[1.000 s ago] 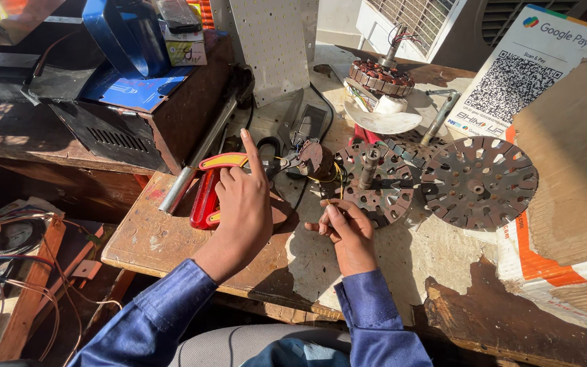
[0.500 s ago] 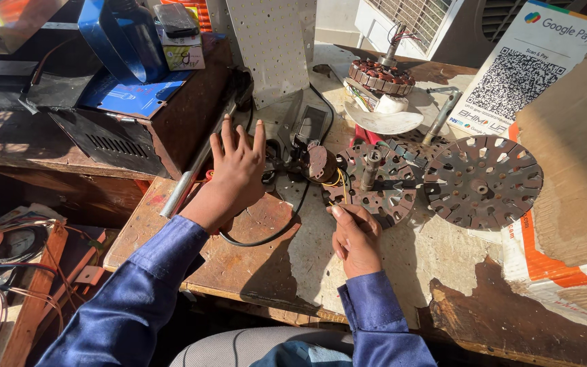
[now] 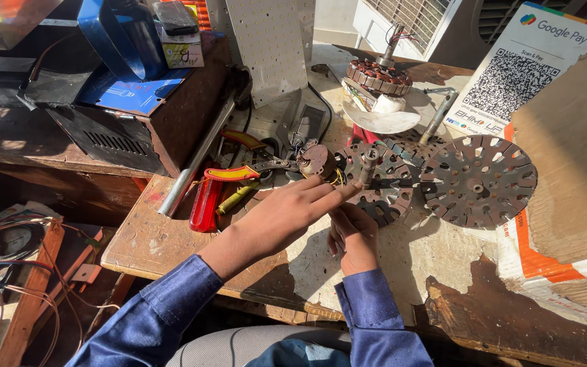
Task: The person handles a small black box, then uses a screwdriver and pliers to work on a cylindrical electrical component with wires. They strip wire insulation and adjust connections on the component while seated at a cluttered workbench.
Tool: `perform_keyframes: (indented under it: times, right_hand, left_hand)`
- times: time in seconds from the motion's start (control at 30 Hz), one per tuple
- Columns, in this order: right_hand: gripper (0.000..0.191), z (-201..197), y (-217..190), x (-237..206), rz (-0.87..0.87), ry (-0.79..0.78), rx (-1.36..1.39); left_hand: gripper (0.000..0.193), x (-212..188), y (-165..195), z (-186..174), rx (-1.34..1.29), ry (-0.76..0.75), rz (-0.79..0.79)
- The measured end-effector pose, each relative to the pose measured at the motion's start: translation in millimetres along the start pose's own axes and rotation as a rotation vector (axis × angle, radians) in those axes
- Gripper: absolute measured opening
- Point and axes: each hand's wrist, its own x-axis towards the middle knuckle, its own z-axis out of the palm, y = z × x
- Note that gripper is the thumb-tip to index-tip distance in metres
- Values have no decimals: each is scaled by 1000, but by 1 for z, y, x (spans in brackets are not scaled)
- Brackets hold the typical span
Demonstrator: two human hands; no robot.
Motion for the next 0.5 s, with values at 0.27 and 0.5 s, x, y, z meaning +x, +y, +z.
perform_keyframes:
  times: [0.27, 0.5]
  right_hand:
    - [10, -9, 13, 1, -4, -146, 157]
    - [11, 1, 5, -1, 110, -4, 115]
  left_hand:
    - [63, -7, -15, 12, 229, -63, 118]
    - [61, -19, -30, 25, 56, -82, 48]
